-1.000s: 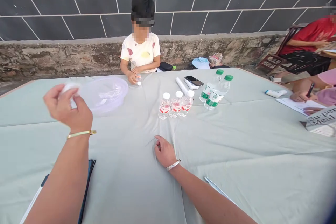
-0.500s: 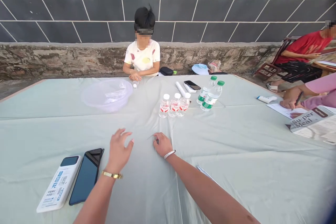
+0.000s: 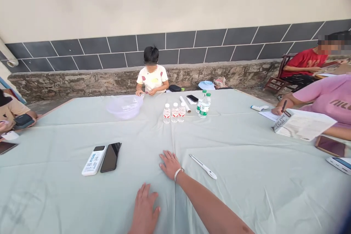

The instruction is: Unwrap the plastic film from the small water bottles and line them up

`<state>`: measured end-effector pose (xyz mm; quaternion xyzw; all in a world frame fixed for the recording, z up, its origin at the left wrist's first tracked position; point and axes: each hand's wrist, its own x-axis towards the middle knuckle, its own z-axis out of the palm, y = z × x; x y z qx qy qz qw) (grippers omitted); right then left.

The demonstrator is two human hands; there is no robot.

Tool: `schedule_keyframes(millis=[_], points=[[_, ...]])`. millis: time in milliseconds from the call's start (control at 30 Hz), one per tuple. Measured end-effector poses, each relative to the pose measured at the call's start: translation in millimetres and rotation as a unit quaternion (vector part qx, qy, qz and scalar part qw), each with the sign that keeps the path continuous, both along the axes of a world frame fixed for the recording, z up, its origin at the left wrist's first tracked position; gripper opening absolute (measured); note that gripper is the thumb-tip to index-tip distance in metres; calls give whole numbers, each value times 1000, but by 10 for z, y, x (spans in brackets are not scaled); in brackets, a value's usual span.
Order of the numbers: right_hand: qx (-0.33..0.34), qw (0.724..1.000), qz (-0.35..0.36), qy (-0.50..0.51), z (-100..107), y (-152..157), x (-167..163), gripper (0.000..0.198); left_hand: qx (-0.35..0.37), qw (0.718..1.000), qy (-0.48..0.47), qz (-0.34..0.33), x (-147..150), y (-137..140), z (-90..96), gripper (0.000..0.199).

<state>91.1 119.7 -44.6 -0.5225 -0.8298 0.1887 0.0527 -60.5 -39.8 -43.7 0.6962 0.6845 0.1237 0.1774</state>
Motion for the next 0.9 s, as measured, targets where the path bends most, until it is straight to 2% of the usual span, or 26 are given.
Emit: schedule_keyframes(millis=[167,333,500,567,767,900], points=[[14,1000,15,-3,-30,-333,171,55,15,999,40,1,15,-131,-52,45],[21,1000,16,-1,-27,-460,223,55,-8,999,47,-5,94,-245,-24,50],[21,1000,14,2,-25,-465,218,55,78,996,35,12,254,-363,-144,49],[20,1000,18,5,-29,-460,221,56,91,995,40,15,297,-386,-209,51],[19,1000,16,7,-48,-458,220,56,38,998,34,-48,264,-422,-239,60],[22,1000,18,8,-56,-462,215,56,4,997,47,-53,254,-435,-178,61]])
